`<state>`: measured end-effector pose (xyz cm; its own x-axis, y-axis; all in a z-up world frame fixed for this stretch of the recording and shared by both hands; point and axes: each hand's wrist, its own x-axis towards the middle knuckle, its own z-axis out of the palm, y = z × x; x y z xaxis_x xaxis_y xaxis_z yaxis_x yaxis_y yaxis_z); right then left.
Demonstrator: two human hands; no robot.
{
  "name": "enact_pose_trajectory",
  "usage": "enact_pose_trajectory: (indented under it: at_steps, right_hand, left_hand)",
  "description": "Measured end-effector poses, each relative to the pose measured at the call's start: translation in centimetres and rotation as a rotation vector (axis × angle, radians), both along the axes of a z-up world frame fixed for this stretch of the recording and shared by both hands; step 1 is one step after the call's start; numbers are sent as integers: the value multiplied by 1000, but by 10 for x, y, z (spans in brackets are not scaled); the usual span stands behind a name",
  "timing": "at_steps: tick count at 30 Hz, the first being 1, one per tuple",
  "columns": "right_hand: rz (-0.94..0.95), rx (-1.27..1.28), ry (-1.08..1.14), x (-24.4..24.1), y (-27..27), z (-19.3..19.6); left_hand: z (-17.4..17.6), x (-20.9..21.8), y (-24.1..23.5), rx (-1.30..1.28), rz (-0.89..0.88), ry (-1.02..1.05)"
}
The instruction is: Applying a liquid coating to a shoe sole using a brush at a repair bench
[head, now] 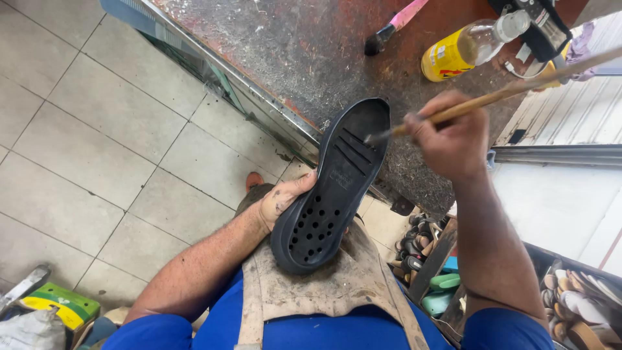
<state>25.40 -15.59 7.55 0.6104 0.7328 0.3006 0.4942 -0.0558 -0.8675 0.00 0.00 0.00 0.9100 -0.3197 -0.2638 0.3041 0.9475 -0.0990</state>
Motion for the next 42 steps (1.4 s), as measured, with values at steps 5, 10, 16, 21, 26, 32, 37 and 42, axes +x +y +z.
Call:
enact_pose_trajectory:
  at_steps: [5,10,16,21,26,32,37,42]
  right_hand:
    - [41,119,4,-19,15,5]
    - [-54,122,-172,4,13,-8]
    - [-6,116,-247,1,6,-20]
    - [-122,-114,-36,-33,-7,27]
    - [-342,-207,-60,-20,-9,29]
    - [-167,-114,18,-32,-6,31]
    - [-92,143,81,-25,21,-10]
    - [-34,94,109,-20,-2,7]
  left_hand:
    - [-9,4,0,14,-4,-71]
    - [-11,7,3,9,-25,-134]
    - [-23,4,-2,-29,-17,-48]
    - [-35,7,-6,-31,49,-51]
    - [-31,12,12,-28,-55,-203]
    - [-40,13,-1,14,-5,-50]
    - [-29,8,-1,10,0,28]
    - [5,8,4,-1,-5,23]
